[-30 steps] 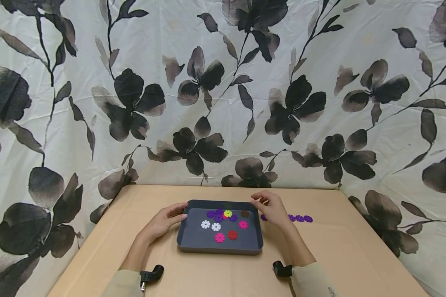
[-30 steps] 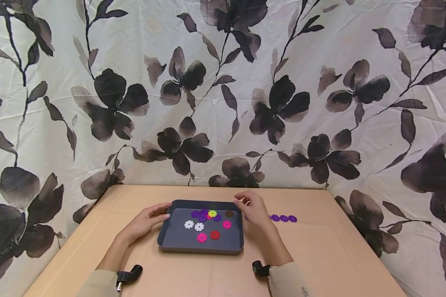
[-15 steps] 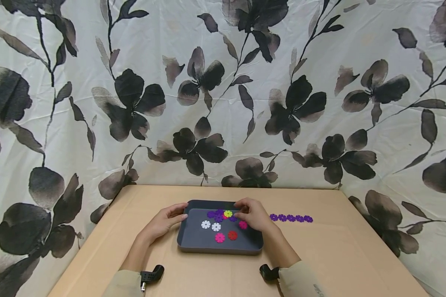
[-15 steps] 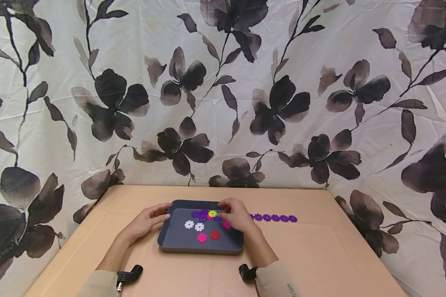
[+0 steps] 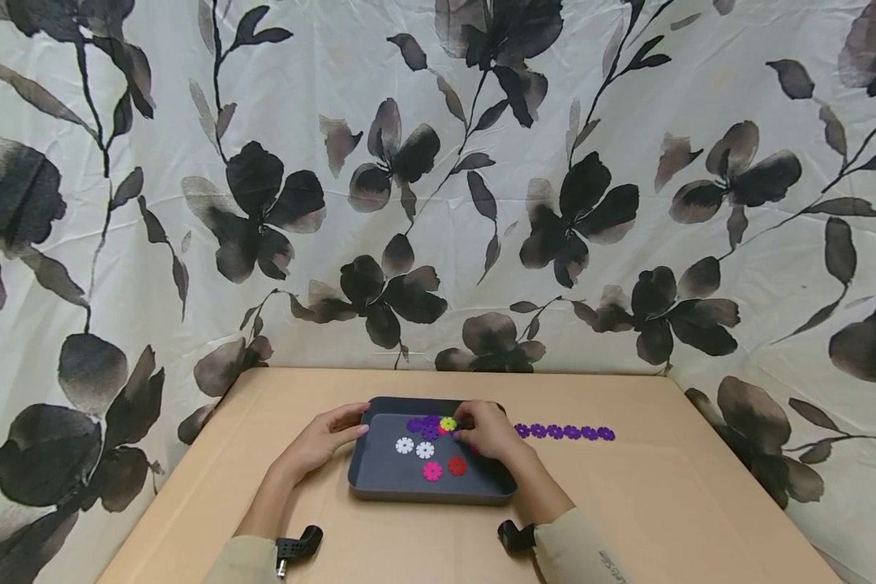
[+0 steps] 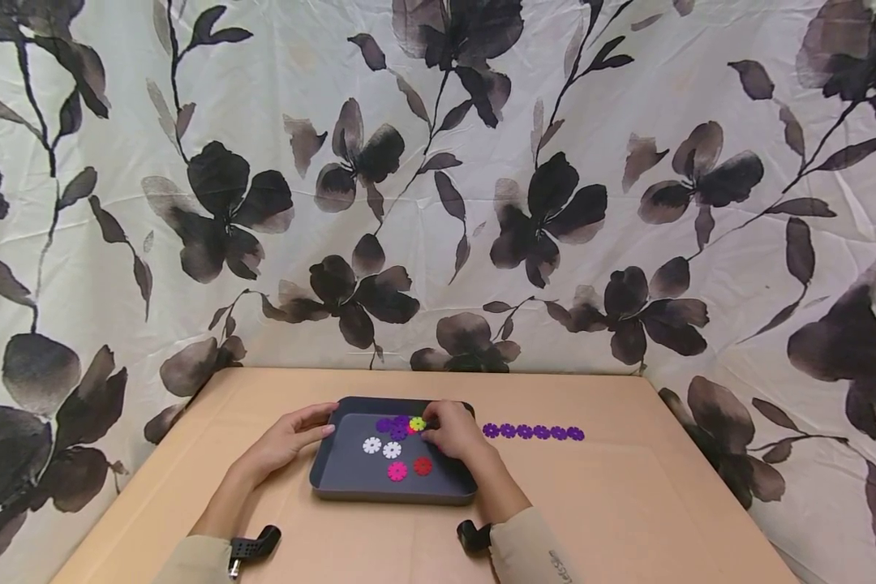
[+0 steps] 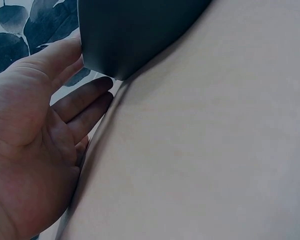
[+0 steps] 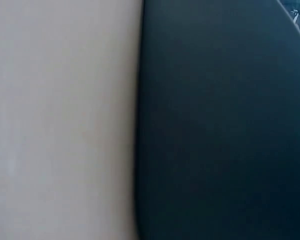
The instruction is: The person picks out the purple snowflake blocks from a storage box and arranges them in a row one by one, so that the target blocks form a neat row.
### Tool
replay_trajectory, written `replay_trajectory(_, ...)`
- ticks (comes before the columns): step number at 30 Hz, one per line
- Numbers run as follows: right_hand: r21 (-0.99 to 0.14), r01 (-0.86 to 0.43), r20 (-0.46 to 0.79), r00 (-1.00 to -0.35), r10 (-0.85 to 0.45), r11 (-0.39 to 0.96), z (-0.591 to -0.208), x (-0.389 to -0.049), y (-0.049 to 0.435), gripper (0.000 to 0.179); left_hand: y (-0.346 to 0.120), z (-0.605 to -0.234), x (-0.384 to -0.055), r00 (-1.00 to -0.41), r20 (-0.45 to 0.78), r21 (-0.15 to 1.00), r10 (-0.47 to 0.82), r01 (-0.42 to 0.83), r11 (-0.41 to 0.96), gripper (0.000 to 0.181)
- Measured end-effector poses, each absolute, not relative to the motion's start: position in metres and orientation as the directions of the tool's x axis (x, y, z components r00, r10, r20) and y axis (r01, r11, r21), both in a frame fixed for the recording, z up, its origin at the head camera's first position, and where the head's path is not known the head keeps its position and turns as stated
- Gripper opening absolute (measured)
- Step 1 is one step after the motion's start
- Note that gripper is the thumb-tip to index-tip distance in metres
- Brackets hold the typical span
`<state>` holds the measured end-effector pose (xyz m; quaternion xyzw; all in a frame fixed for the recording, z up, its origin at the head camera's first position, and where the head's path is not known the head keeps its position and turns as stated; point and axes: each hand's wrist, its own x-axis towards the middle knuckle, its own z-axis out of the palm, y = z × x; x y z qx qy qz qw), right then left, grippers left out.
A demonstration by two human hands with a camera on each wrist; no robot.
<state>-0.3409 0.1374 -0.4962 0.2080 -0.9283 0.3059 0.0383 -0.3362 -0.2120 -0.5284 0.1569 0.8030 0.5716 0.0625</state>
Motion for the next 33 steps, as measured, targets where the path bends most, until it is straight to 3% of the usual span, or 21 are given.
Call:
replay_trajectory(5, -0.495, -0.404, 0.187, -0.914, -0.359, 0.770, -0.4999, -0.3433, 0.1338, 0.017, -0.2115, -0.5270, -0.3354, -0.943, 0.073, 0.938, 0.323, 0.175, 0.300, 0.063)
replay_trajectory(15, -0.494, -0.394, 0.176, -0.918, -0.354, 0.775, -0.4992, -0.3426, 0.1342, 0.010, -0.2103, -0.5257, -0.3349, -0.942, 0.078, 0.937, 0.326, 0.181, 0.300, 0.061)
replay_trajectory(33, -0.605, -0.410, 0.200, -0.908, -0.368, 0.682, -0.4988, -0.3413, 0.1391, 0.012, -0.2115, -0.5256, -0.3353, -0.941, 0.078, 0.937, 0.329, 0.181, 0.298, 0.062)
